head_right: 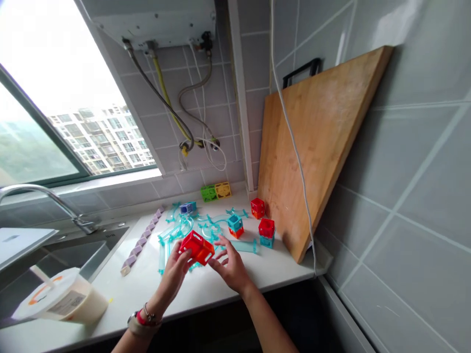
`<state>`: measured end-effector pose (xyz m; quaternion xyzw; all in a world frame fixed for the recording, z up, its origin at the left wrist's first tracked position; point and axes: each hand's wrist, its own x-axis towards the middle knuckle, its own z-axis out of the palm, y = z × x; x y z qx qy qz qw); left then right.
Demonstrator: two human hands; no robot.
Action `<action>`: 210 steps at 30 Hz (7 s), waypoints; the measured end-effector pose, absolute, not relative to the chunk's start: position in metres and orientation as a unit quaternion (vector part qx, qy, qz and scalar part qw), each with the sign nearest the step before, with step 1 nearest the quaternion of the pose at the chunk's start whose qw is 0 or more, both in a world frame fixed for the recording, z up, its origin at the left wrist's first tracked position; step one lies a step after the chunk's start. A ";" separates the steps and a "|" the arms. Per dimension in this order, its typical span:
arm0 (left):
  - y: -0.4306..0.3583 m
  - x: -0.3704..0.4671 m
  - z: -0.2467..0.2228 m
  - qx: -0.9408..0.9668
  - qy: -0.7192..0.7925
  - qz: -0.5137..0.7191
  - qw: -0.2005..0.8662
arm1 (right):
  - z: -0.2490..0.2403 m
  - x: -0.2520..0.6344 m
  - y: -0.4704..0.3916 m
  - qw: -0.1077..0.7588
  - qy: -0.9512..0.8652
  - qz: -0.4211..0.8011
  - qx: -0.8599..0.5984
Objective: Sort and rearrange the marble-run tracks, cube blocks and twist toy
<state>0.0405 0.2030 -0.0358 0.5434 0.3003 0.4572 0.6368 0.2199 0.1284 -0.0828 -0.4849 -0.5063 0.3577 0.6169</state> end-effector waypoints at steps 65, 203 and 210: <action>0.175 0.018 -0.088 0.526 0.259 0.466 0.663 | -0.038 0.352 0.092 0.532 -0.455 -0.106 -0.706; 0.167 0.012 -0.077 0.631 0.266 0.400 0.609 | -0.105 0.186 0.102 0.663 -0.416 0.425 -0.454; 0.168 0.013 -0.084 0.689 0.261 0.385 0.556 | -0.085 0.199 0.084 0.628 -0.469 0.355 -0.510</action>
